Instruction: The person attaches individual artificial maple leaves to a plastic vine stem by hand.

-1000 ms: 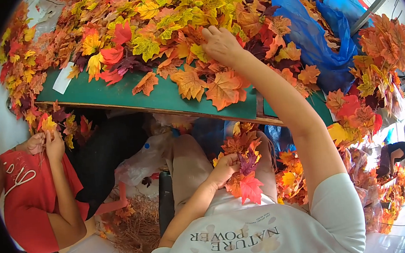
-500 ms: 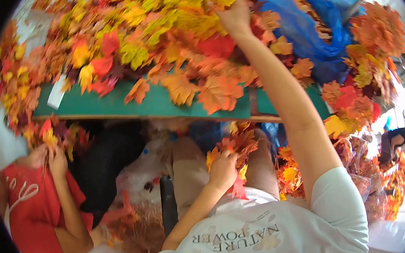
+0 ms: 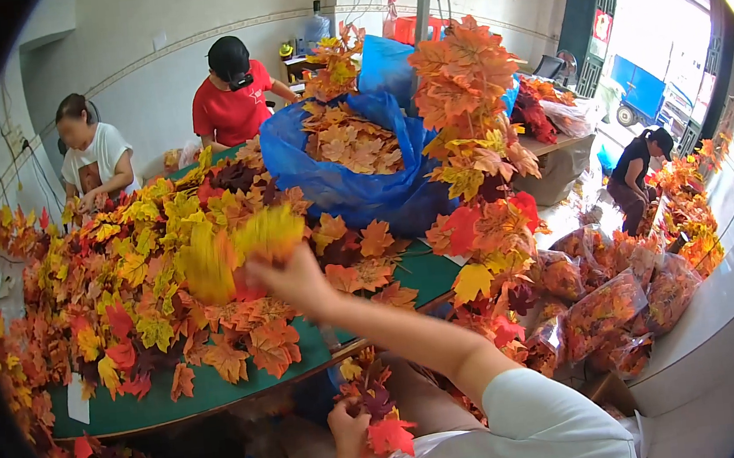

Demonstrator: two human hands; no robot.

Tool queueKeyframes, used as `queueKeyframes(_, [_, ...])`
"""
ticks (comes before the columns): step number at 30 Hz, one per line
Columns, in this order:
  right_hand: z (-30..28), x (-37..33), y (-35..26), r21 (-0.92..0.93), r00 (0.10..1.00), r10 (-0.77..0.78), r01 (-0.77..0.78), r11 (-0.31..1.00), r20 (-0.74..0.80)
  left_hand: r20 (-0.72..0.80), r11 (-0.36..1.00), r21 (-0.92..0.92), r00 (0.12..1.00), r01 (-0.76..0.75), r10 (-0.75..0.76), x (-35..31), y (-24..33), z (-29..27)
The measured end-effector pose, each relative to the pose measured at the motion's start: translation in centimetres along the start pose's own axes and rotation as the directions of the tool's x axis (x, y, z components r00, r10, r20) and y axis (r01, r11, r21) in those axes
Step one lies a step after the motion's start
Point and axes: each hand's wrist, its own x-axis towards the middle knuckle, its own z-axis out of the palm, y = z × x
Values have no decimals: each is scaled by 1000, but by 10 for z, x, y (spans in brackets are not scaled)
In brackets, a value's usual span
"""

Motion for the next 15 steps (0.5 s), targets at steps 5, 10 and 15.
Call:
queueKeyframes(5, [18, -171, 26, -271, 994, -14, -15, 962, -104, -145, 907, -150, 917, -392, 372, -5, 35, 18])
queueKeyframes(10, [-20, -222, 45, -854, 952, -183, -121, 506, -244, -152, 862, -503, 988, -70, -8, -9, 43, 43])
queueKeyframes(15, [-60, -232, 62, 574, 659, 557, -225, 787, -505, -60, 735, -676, 990, 52, -124, -8, 68, 48])
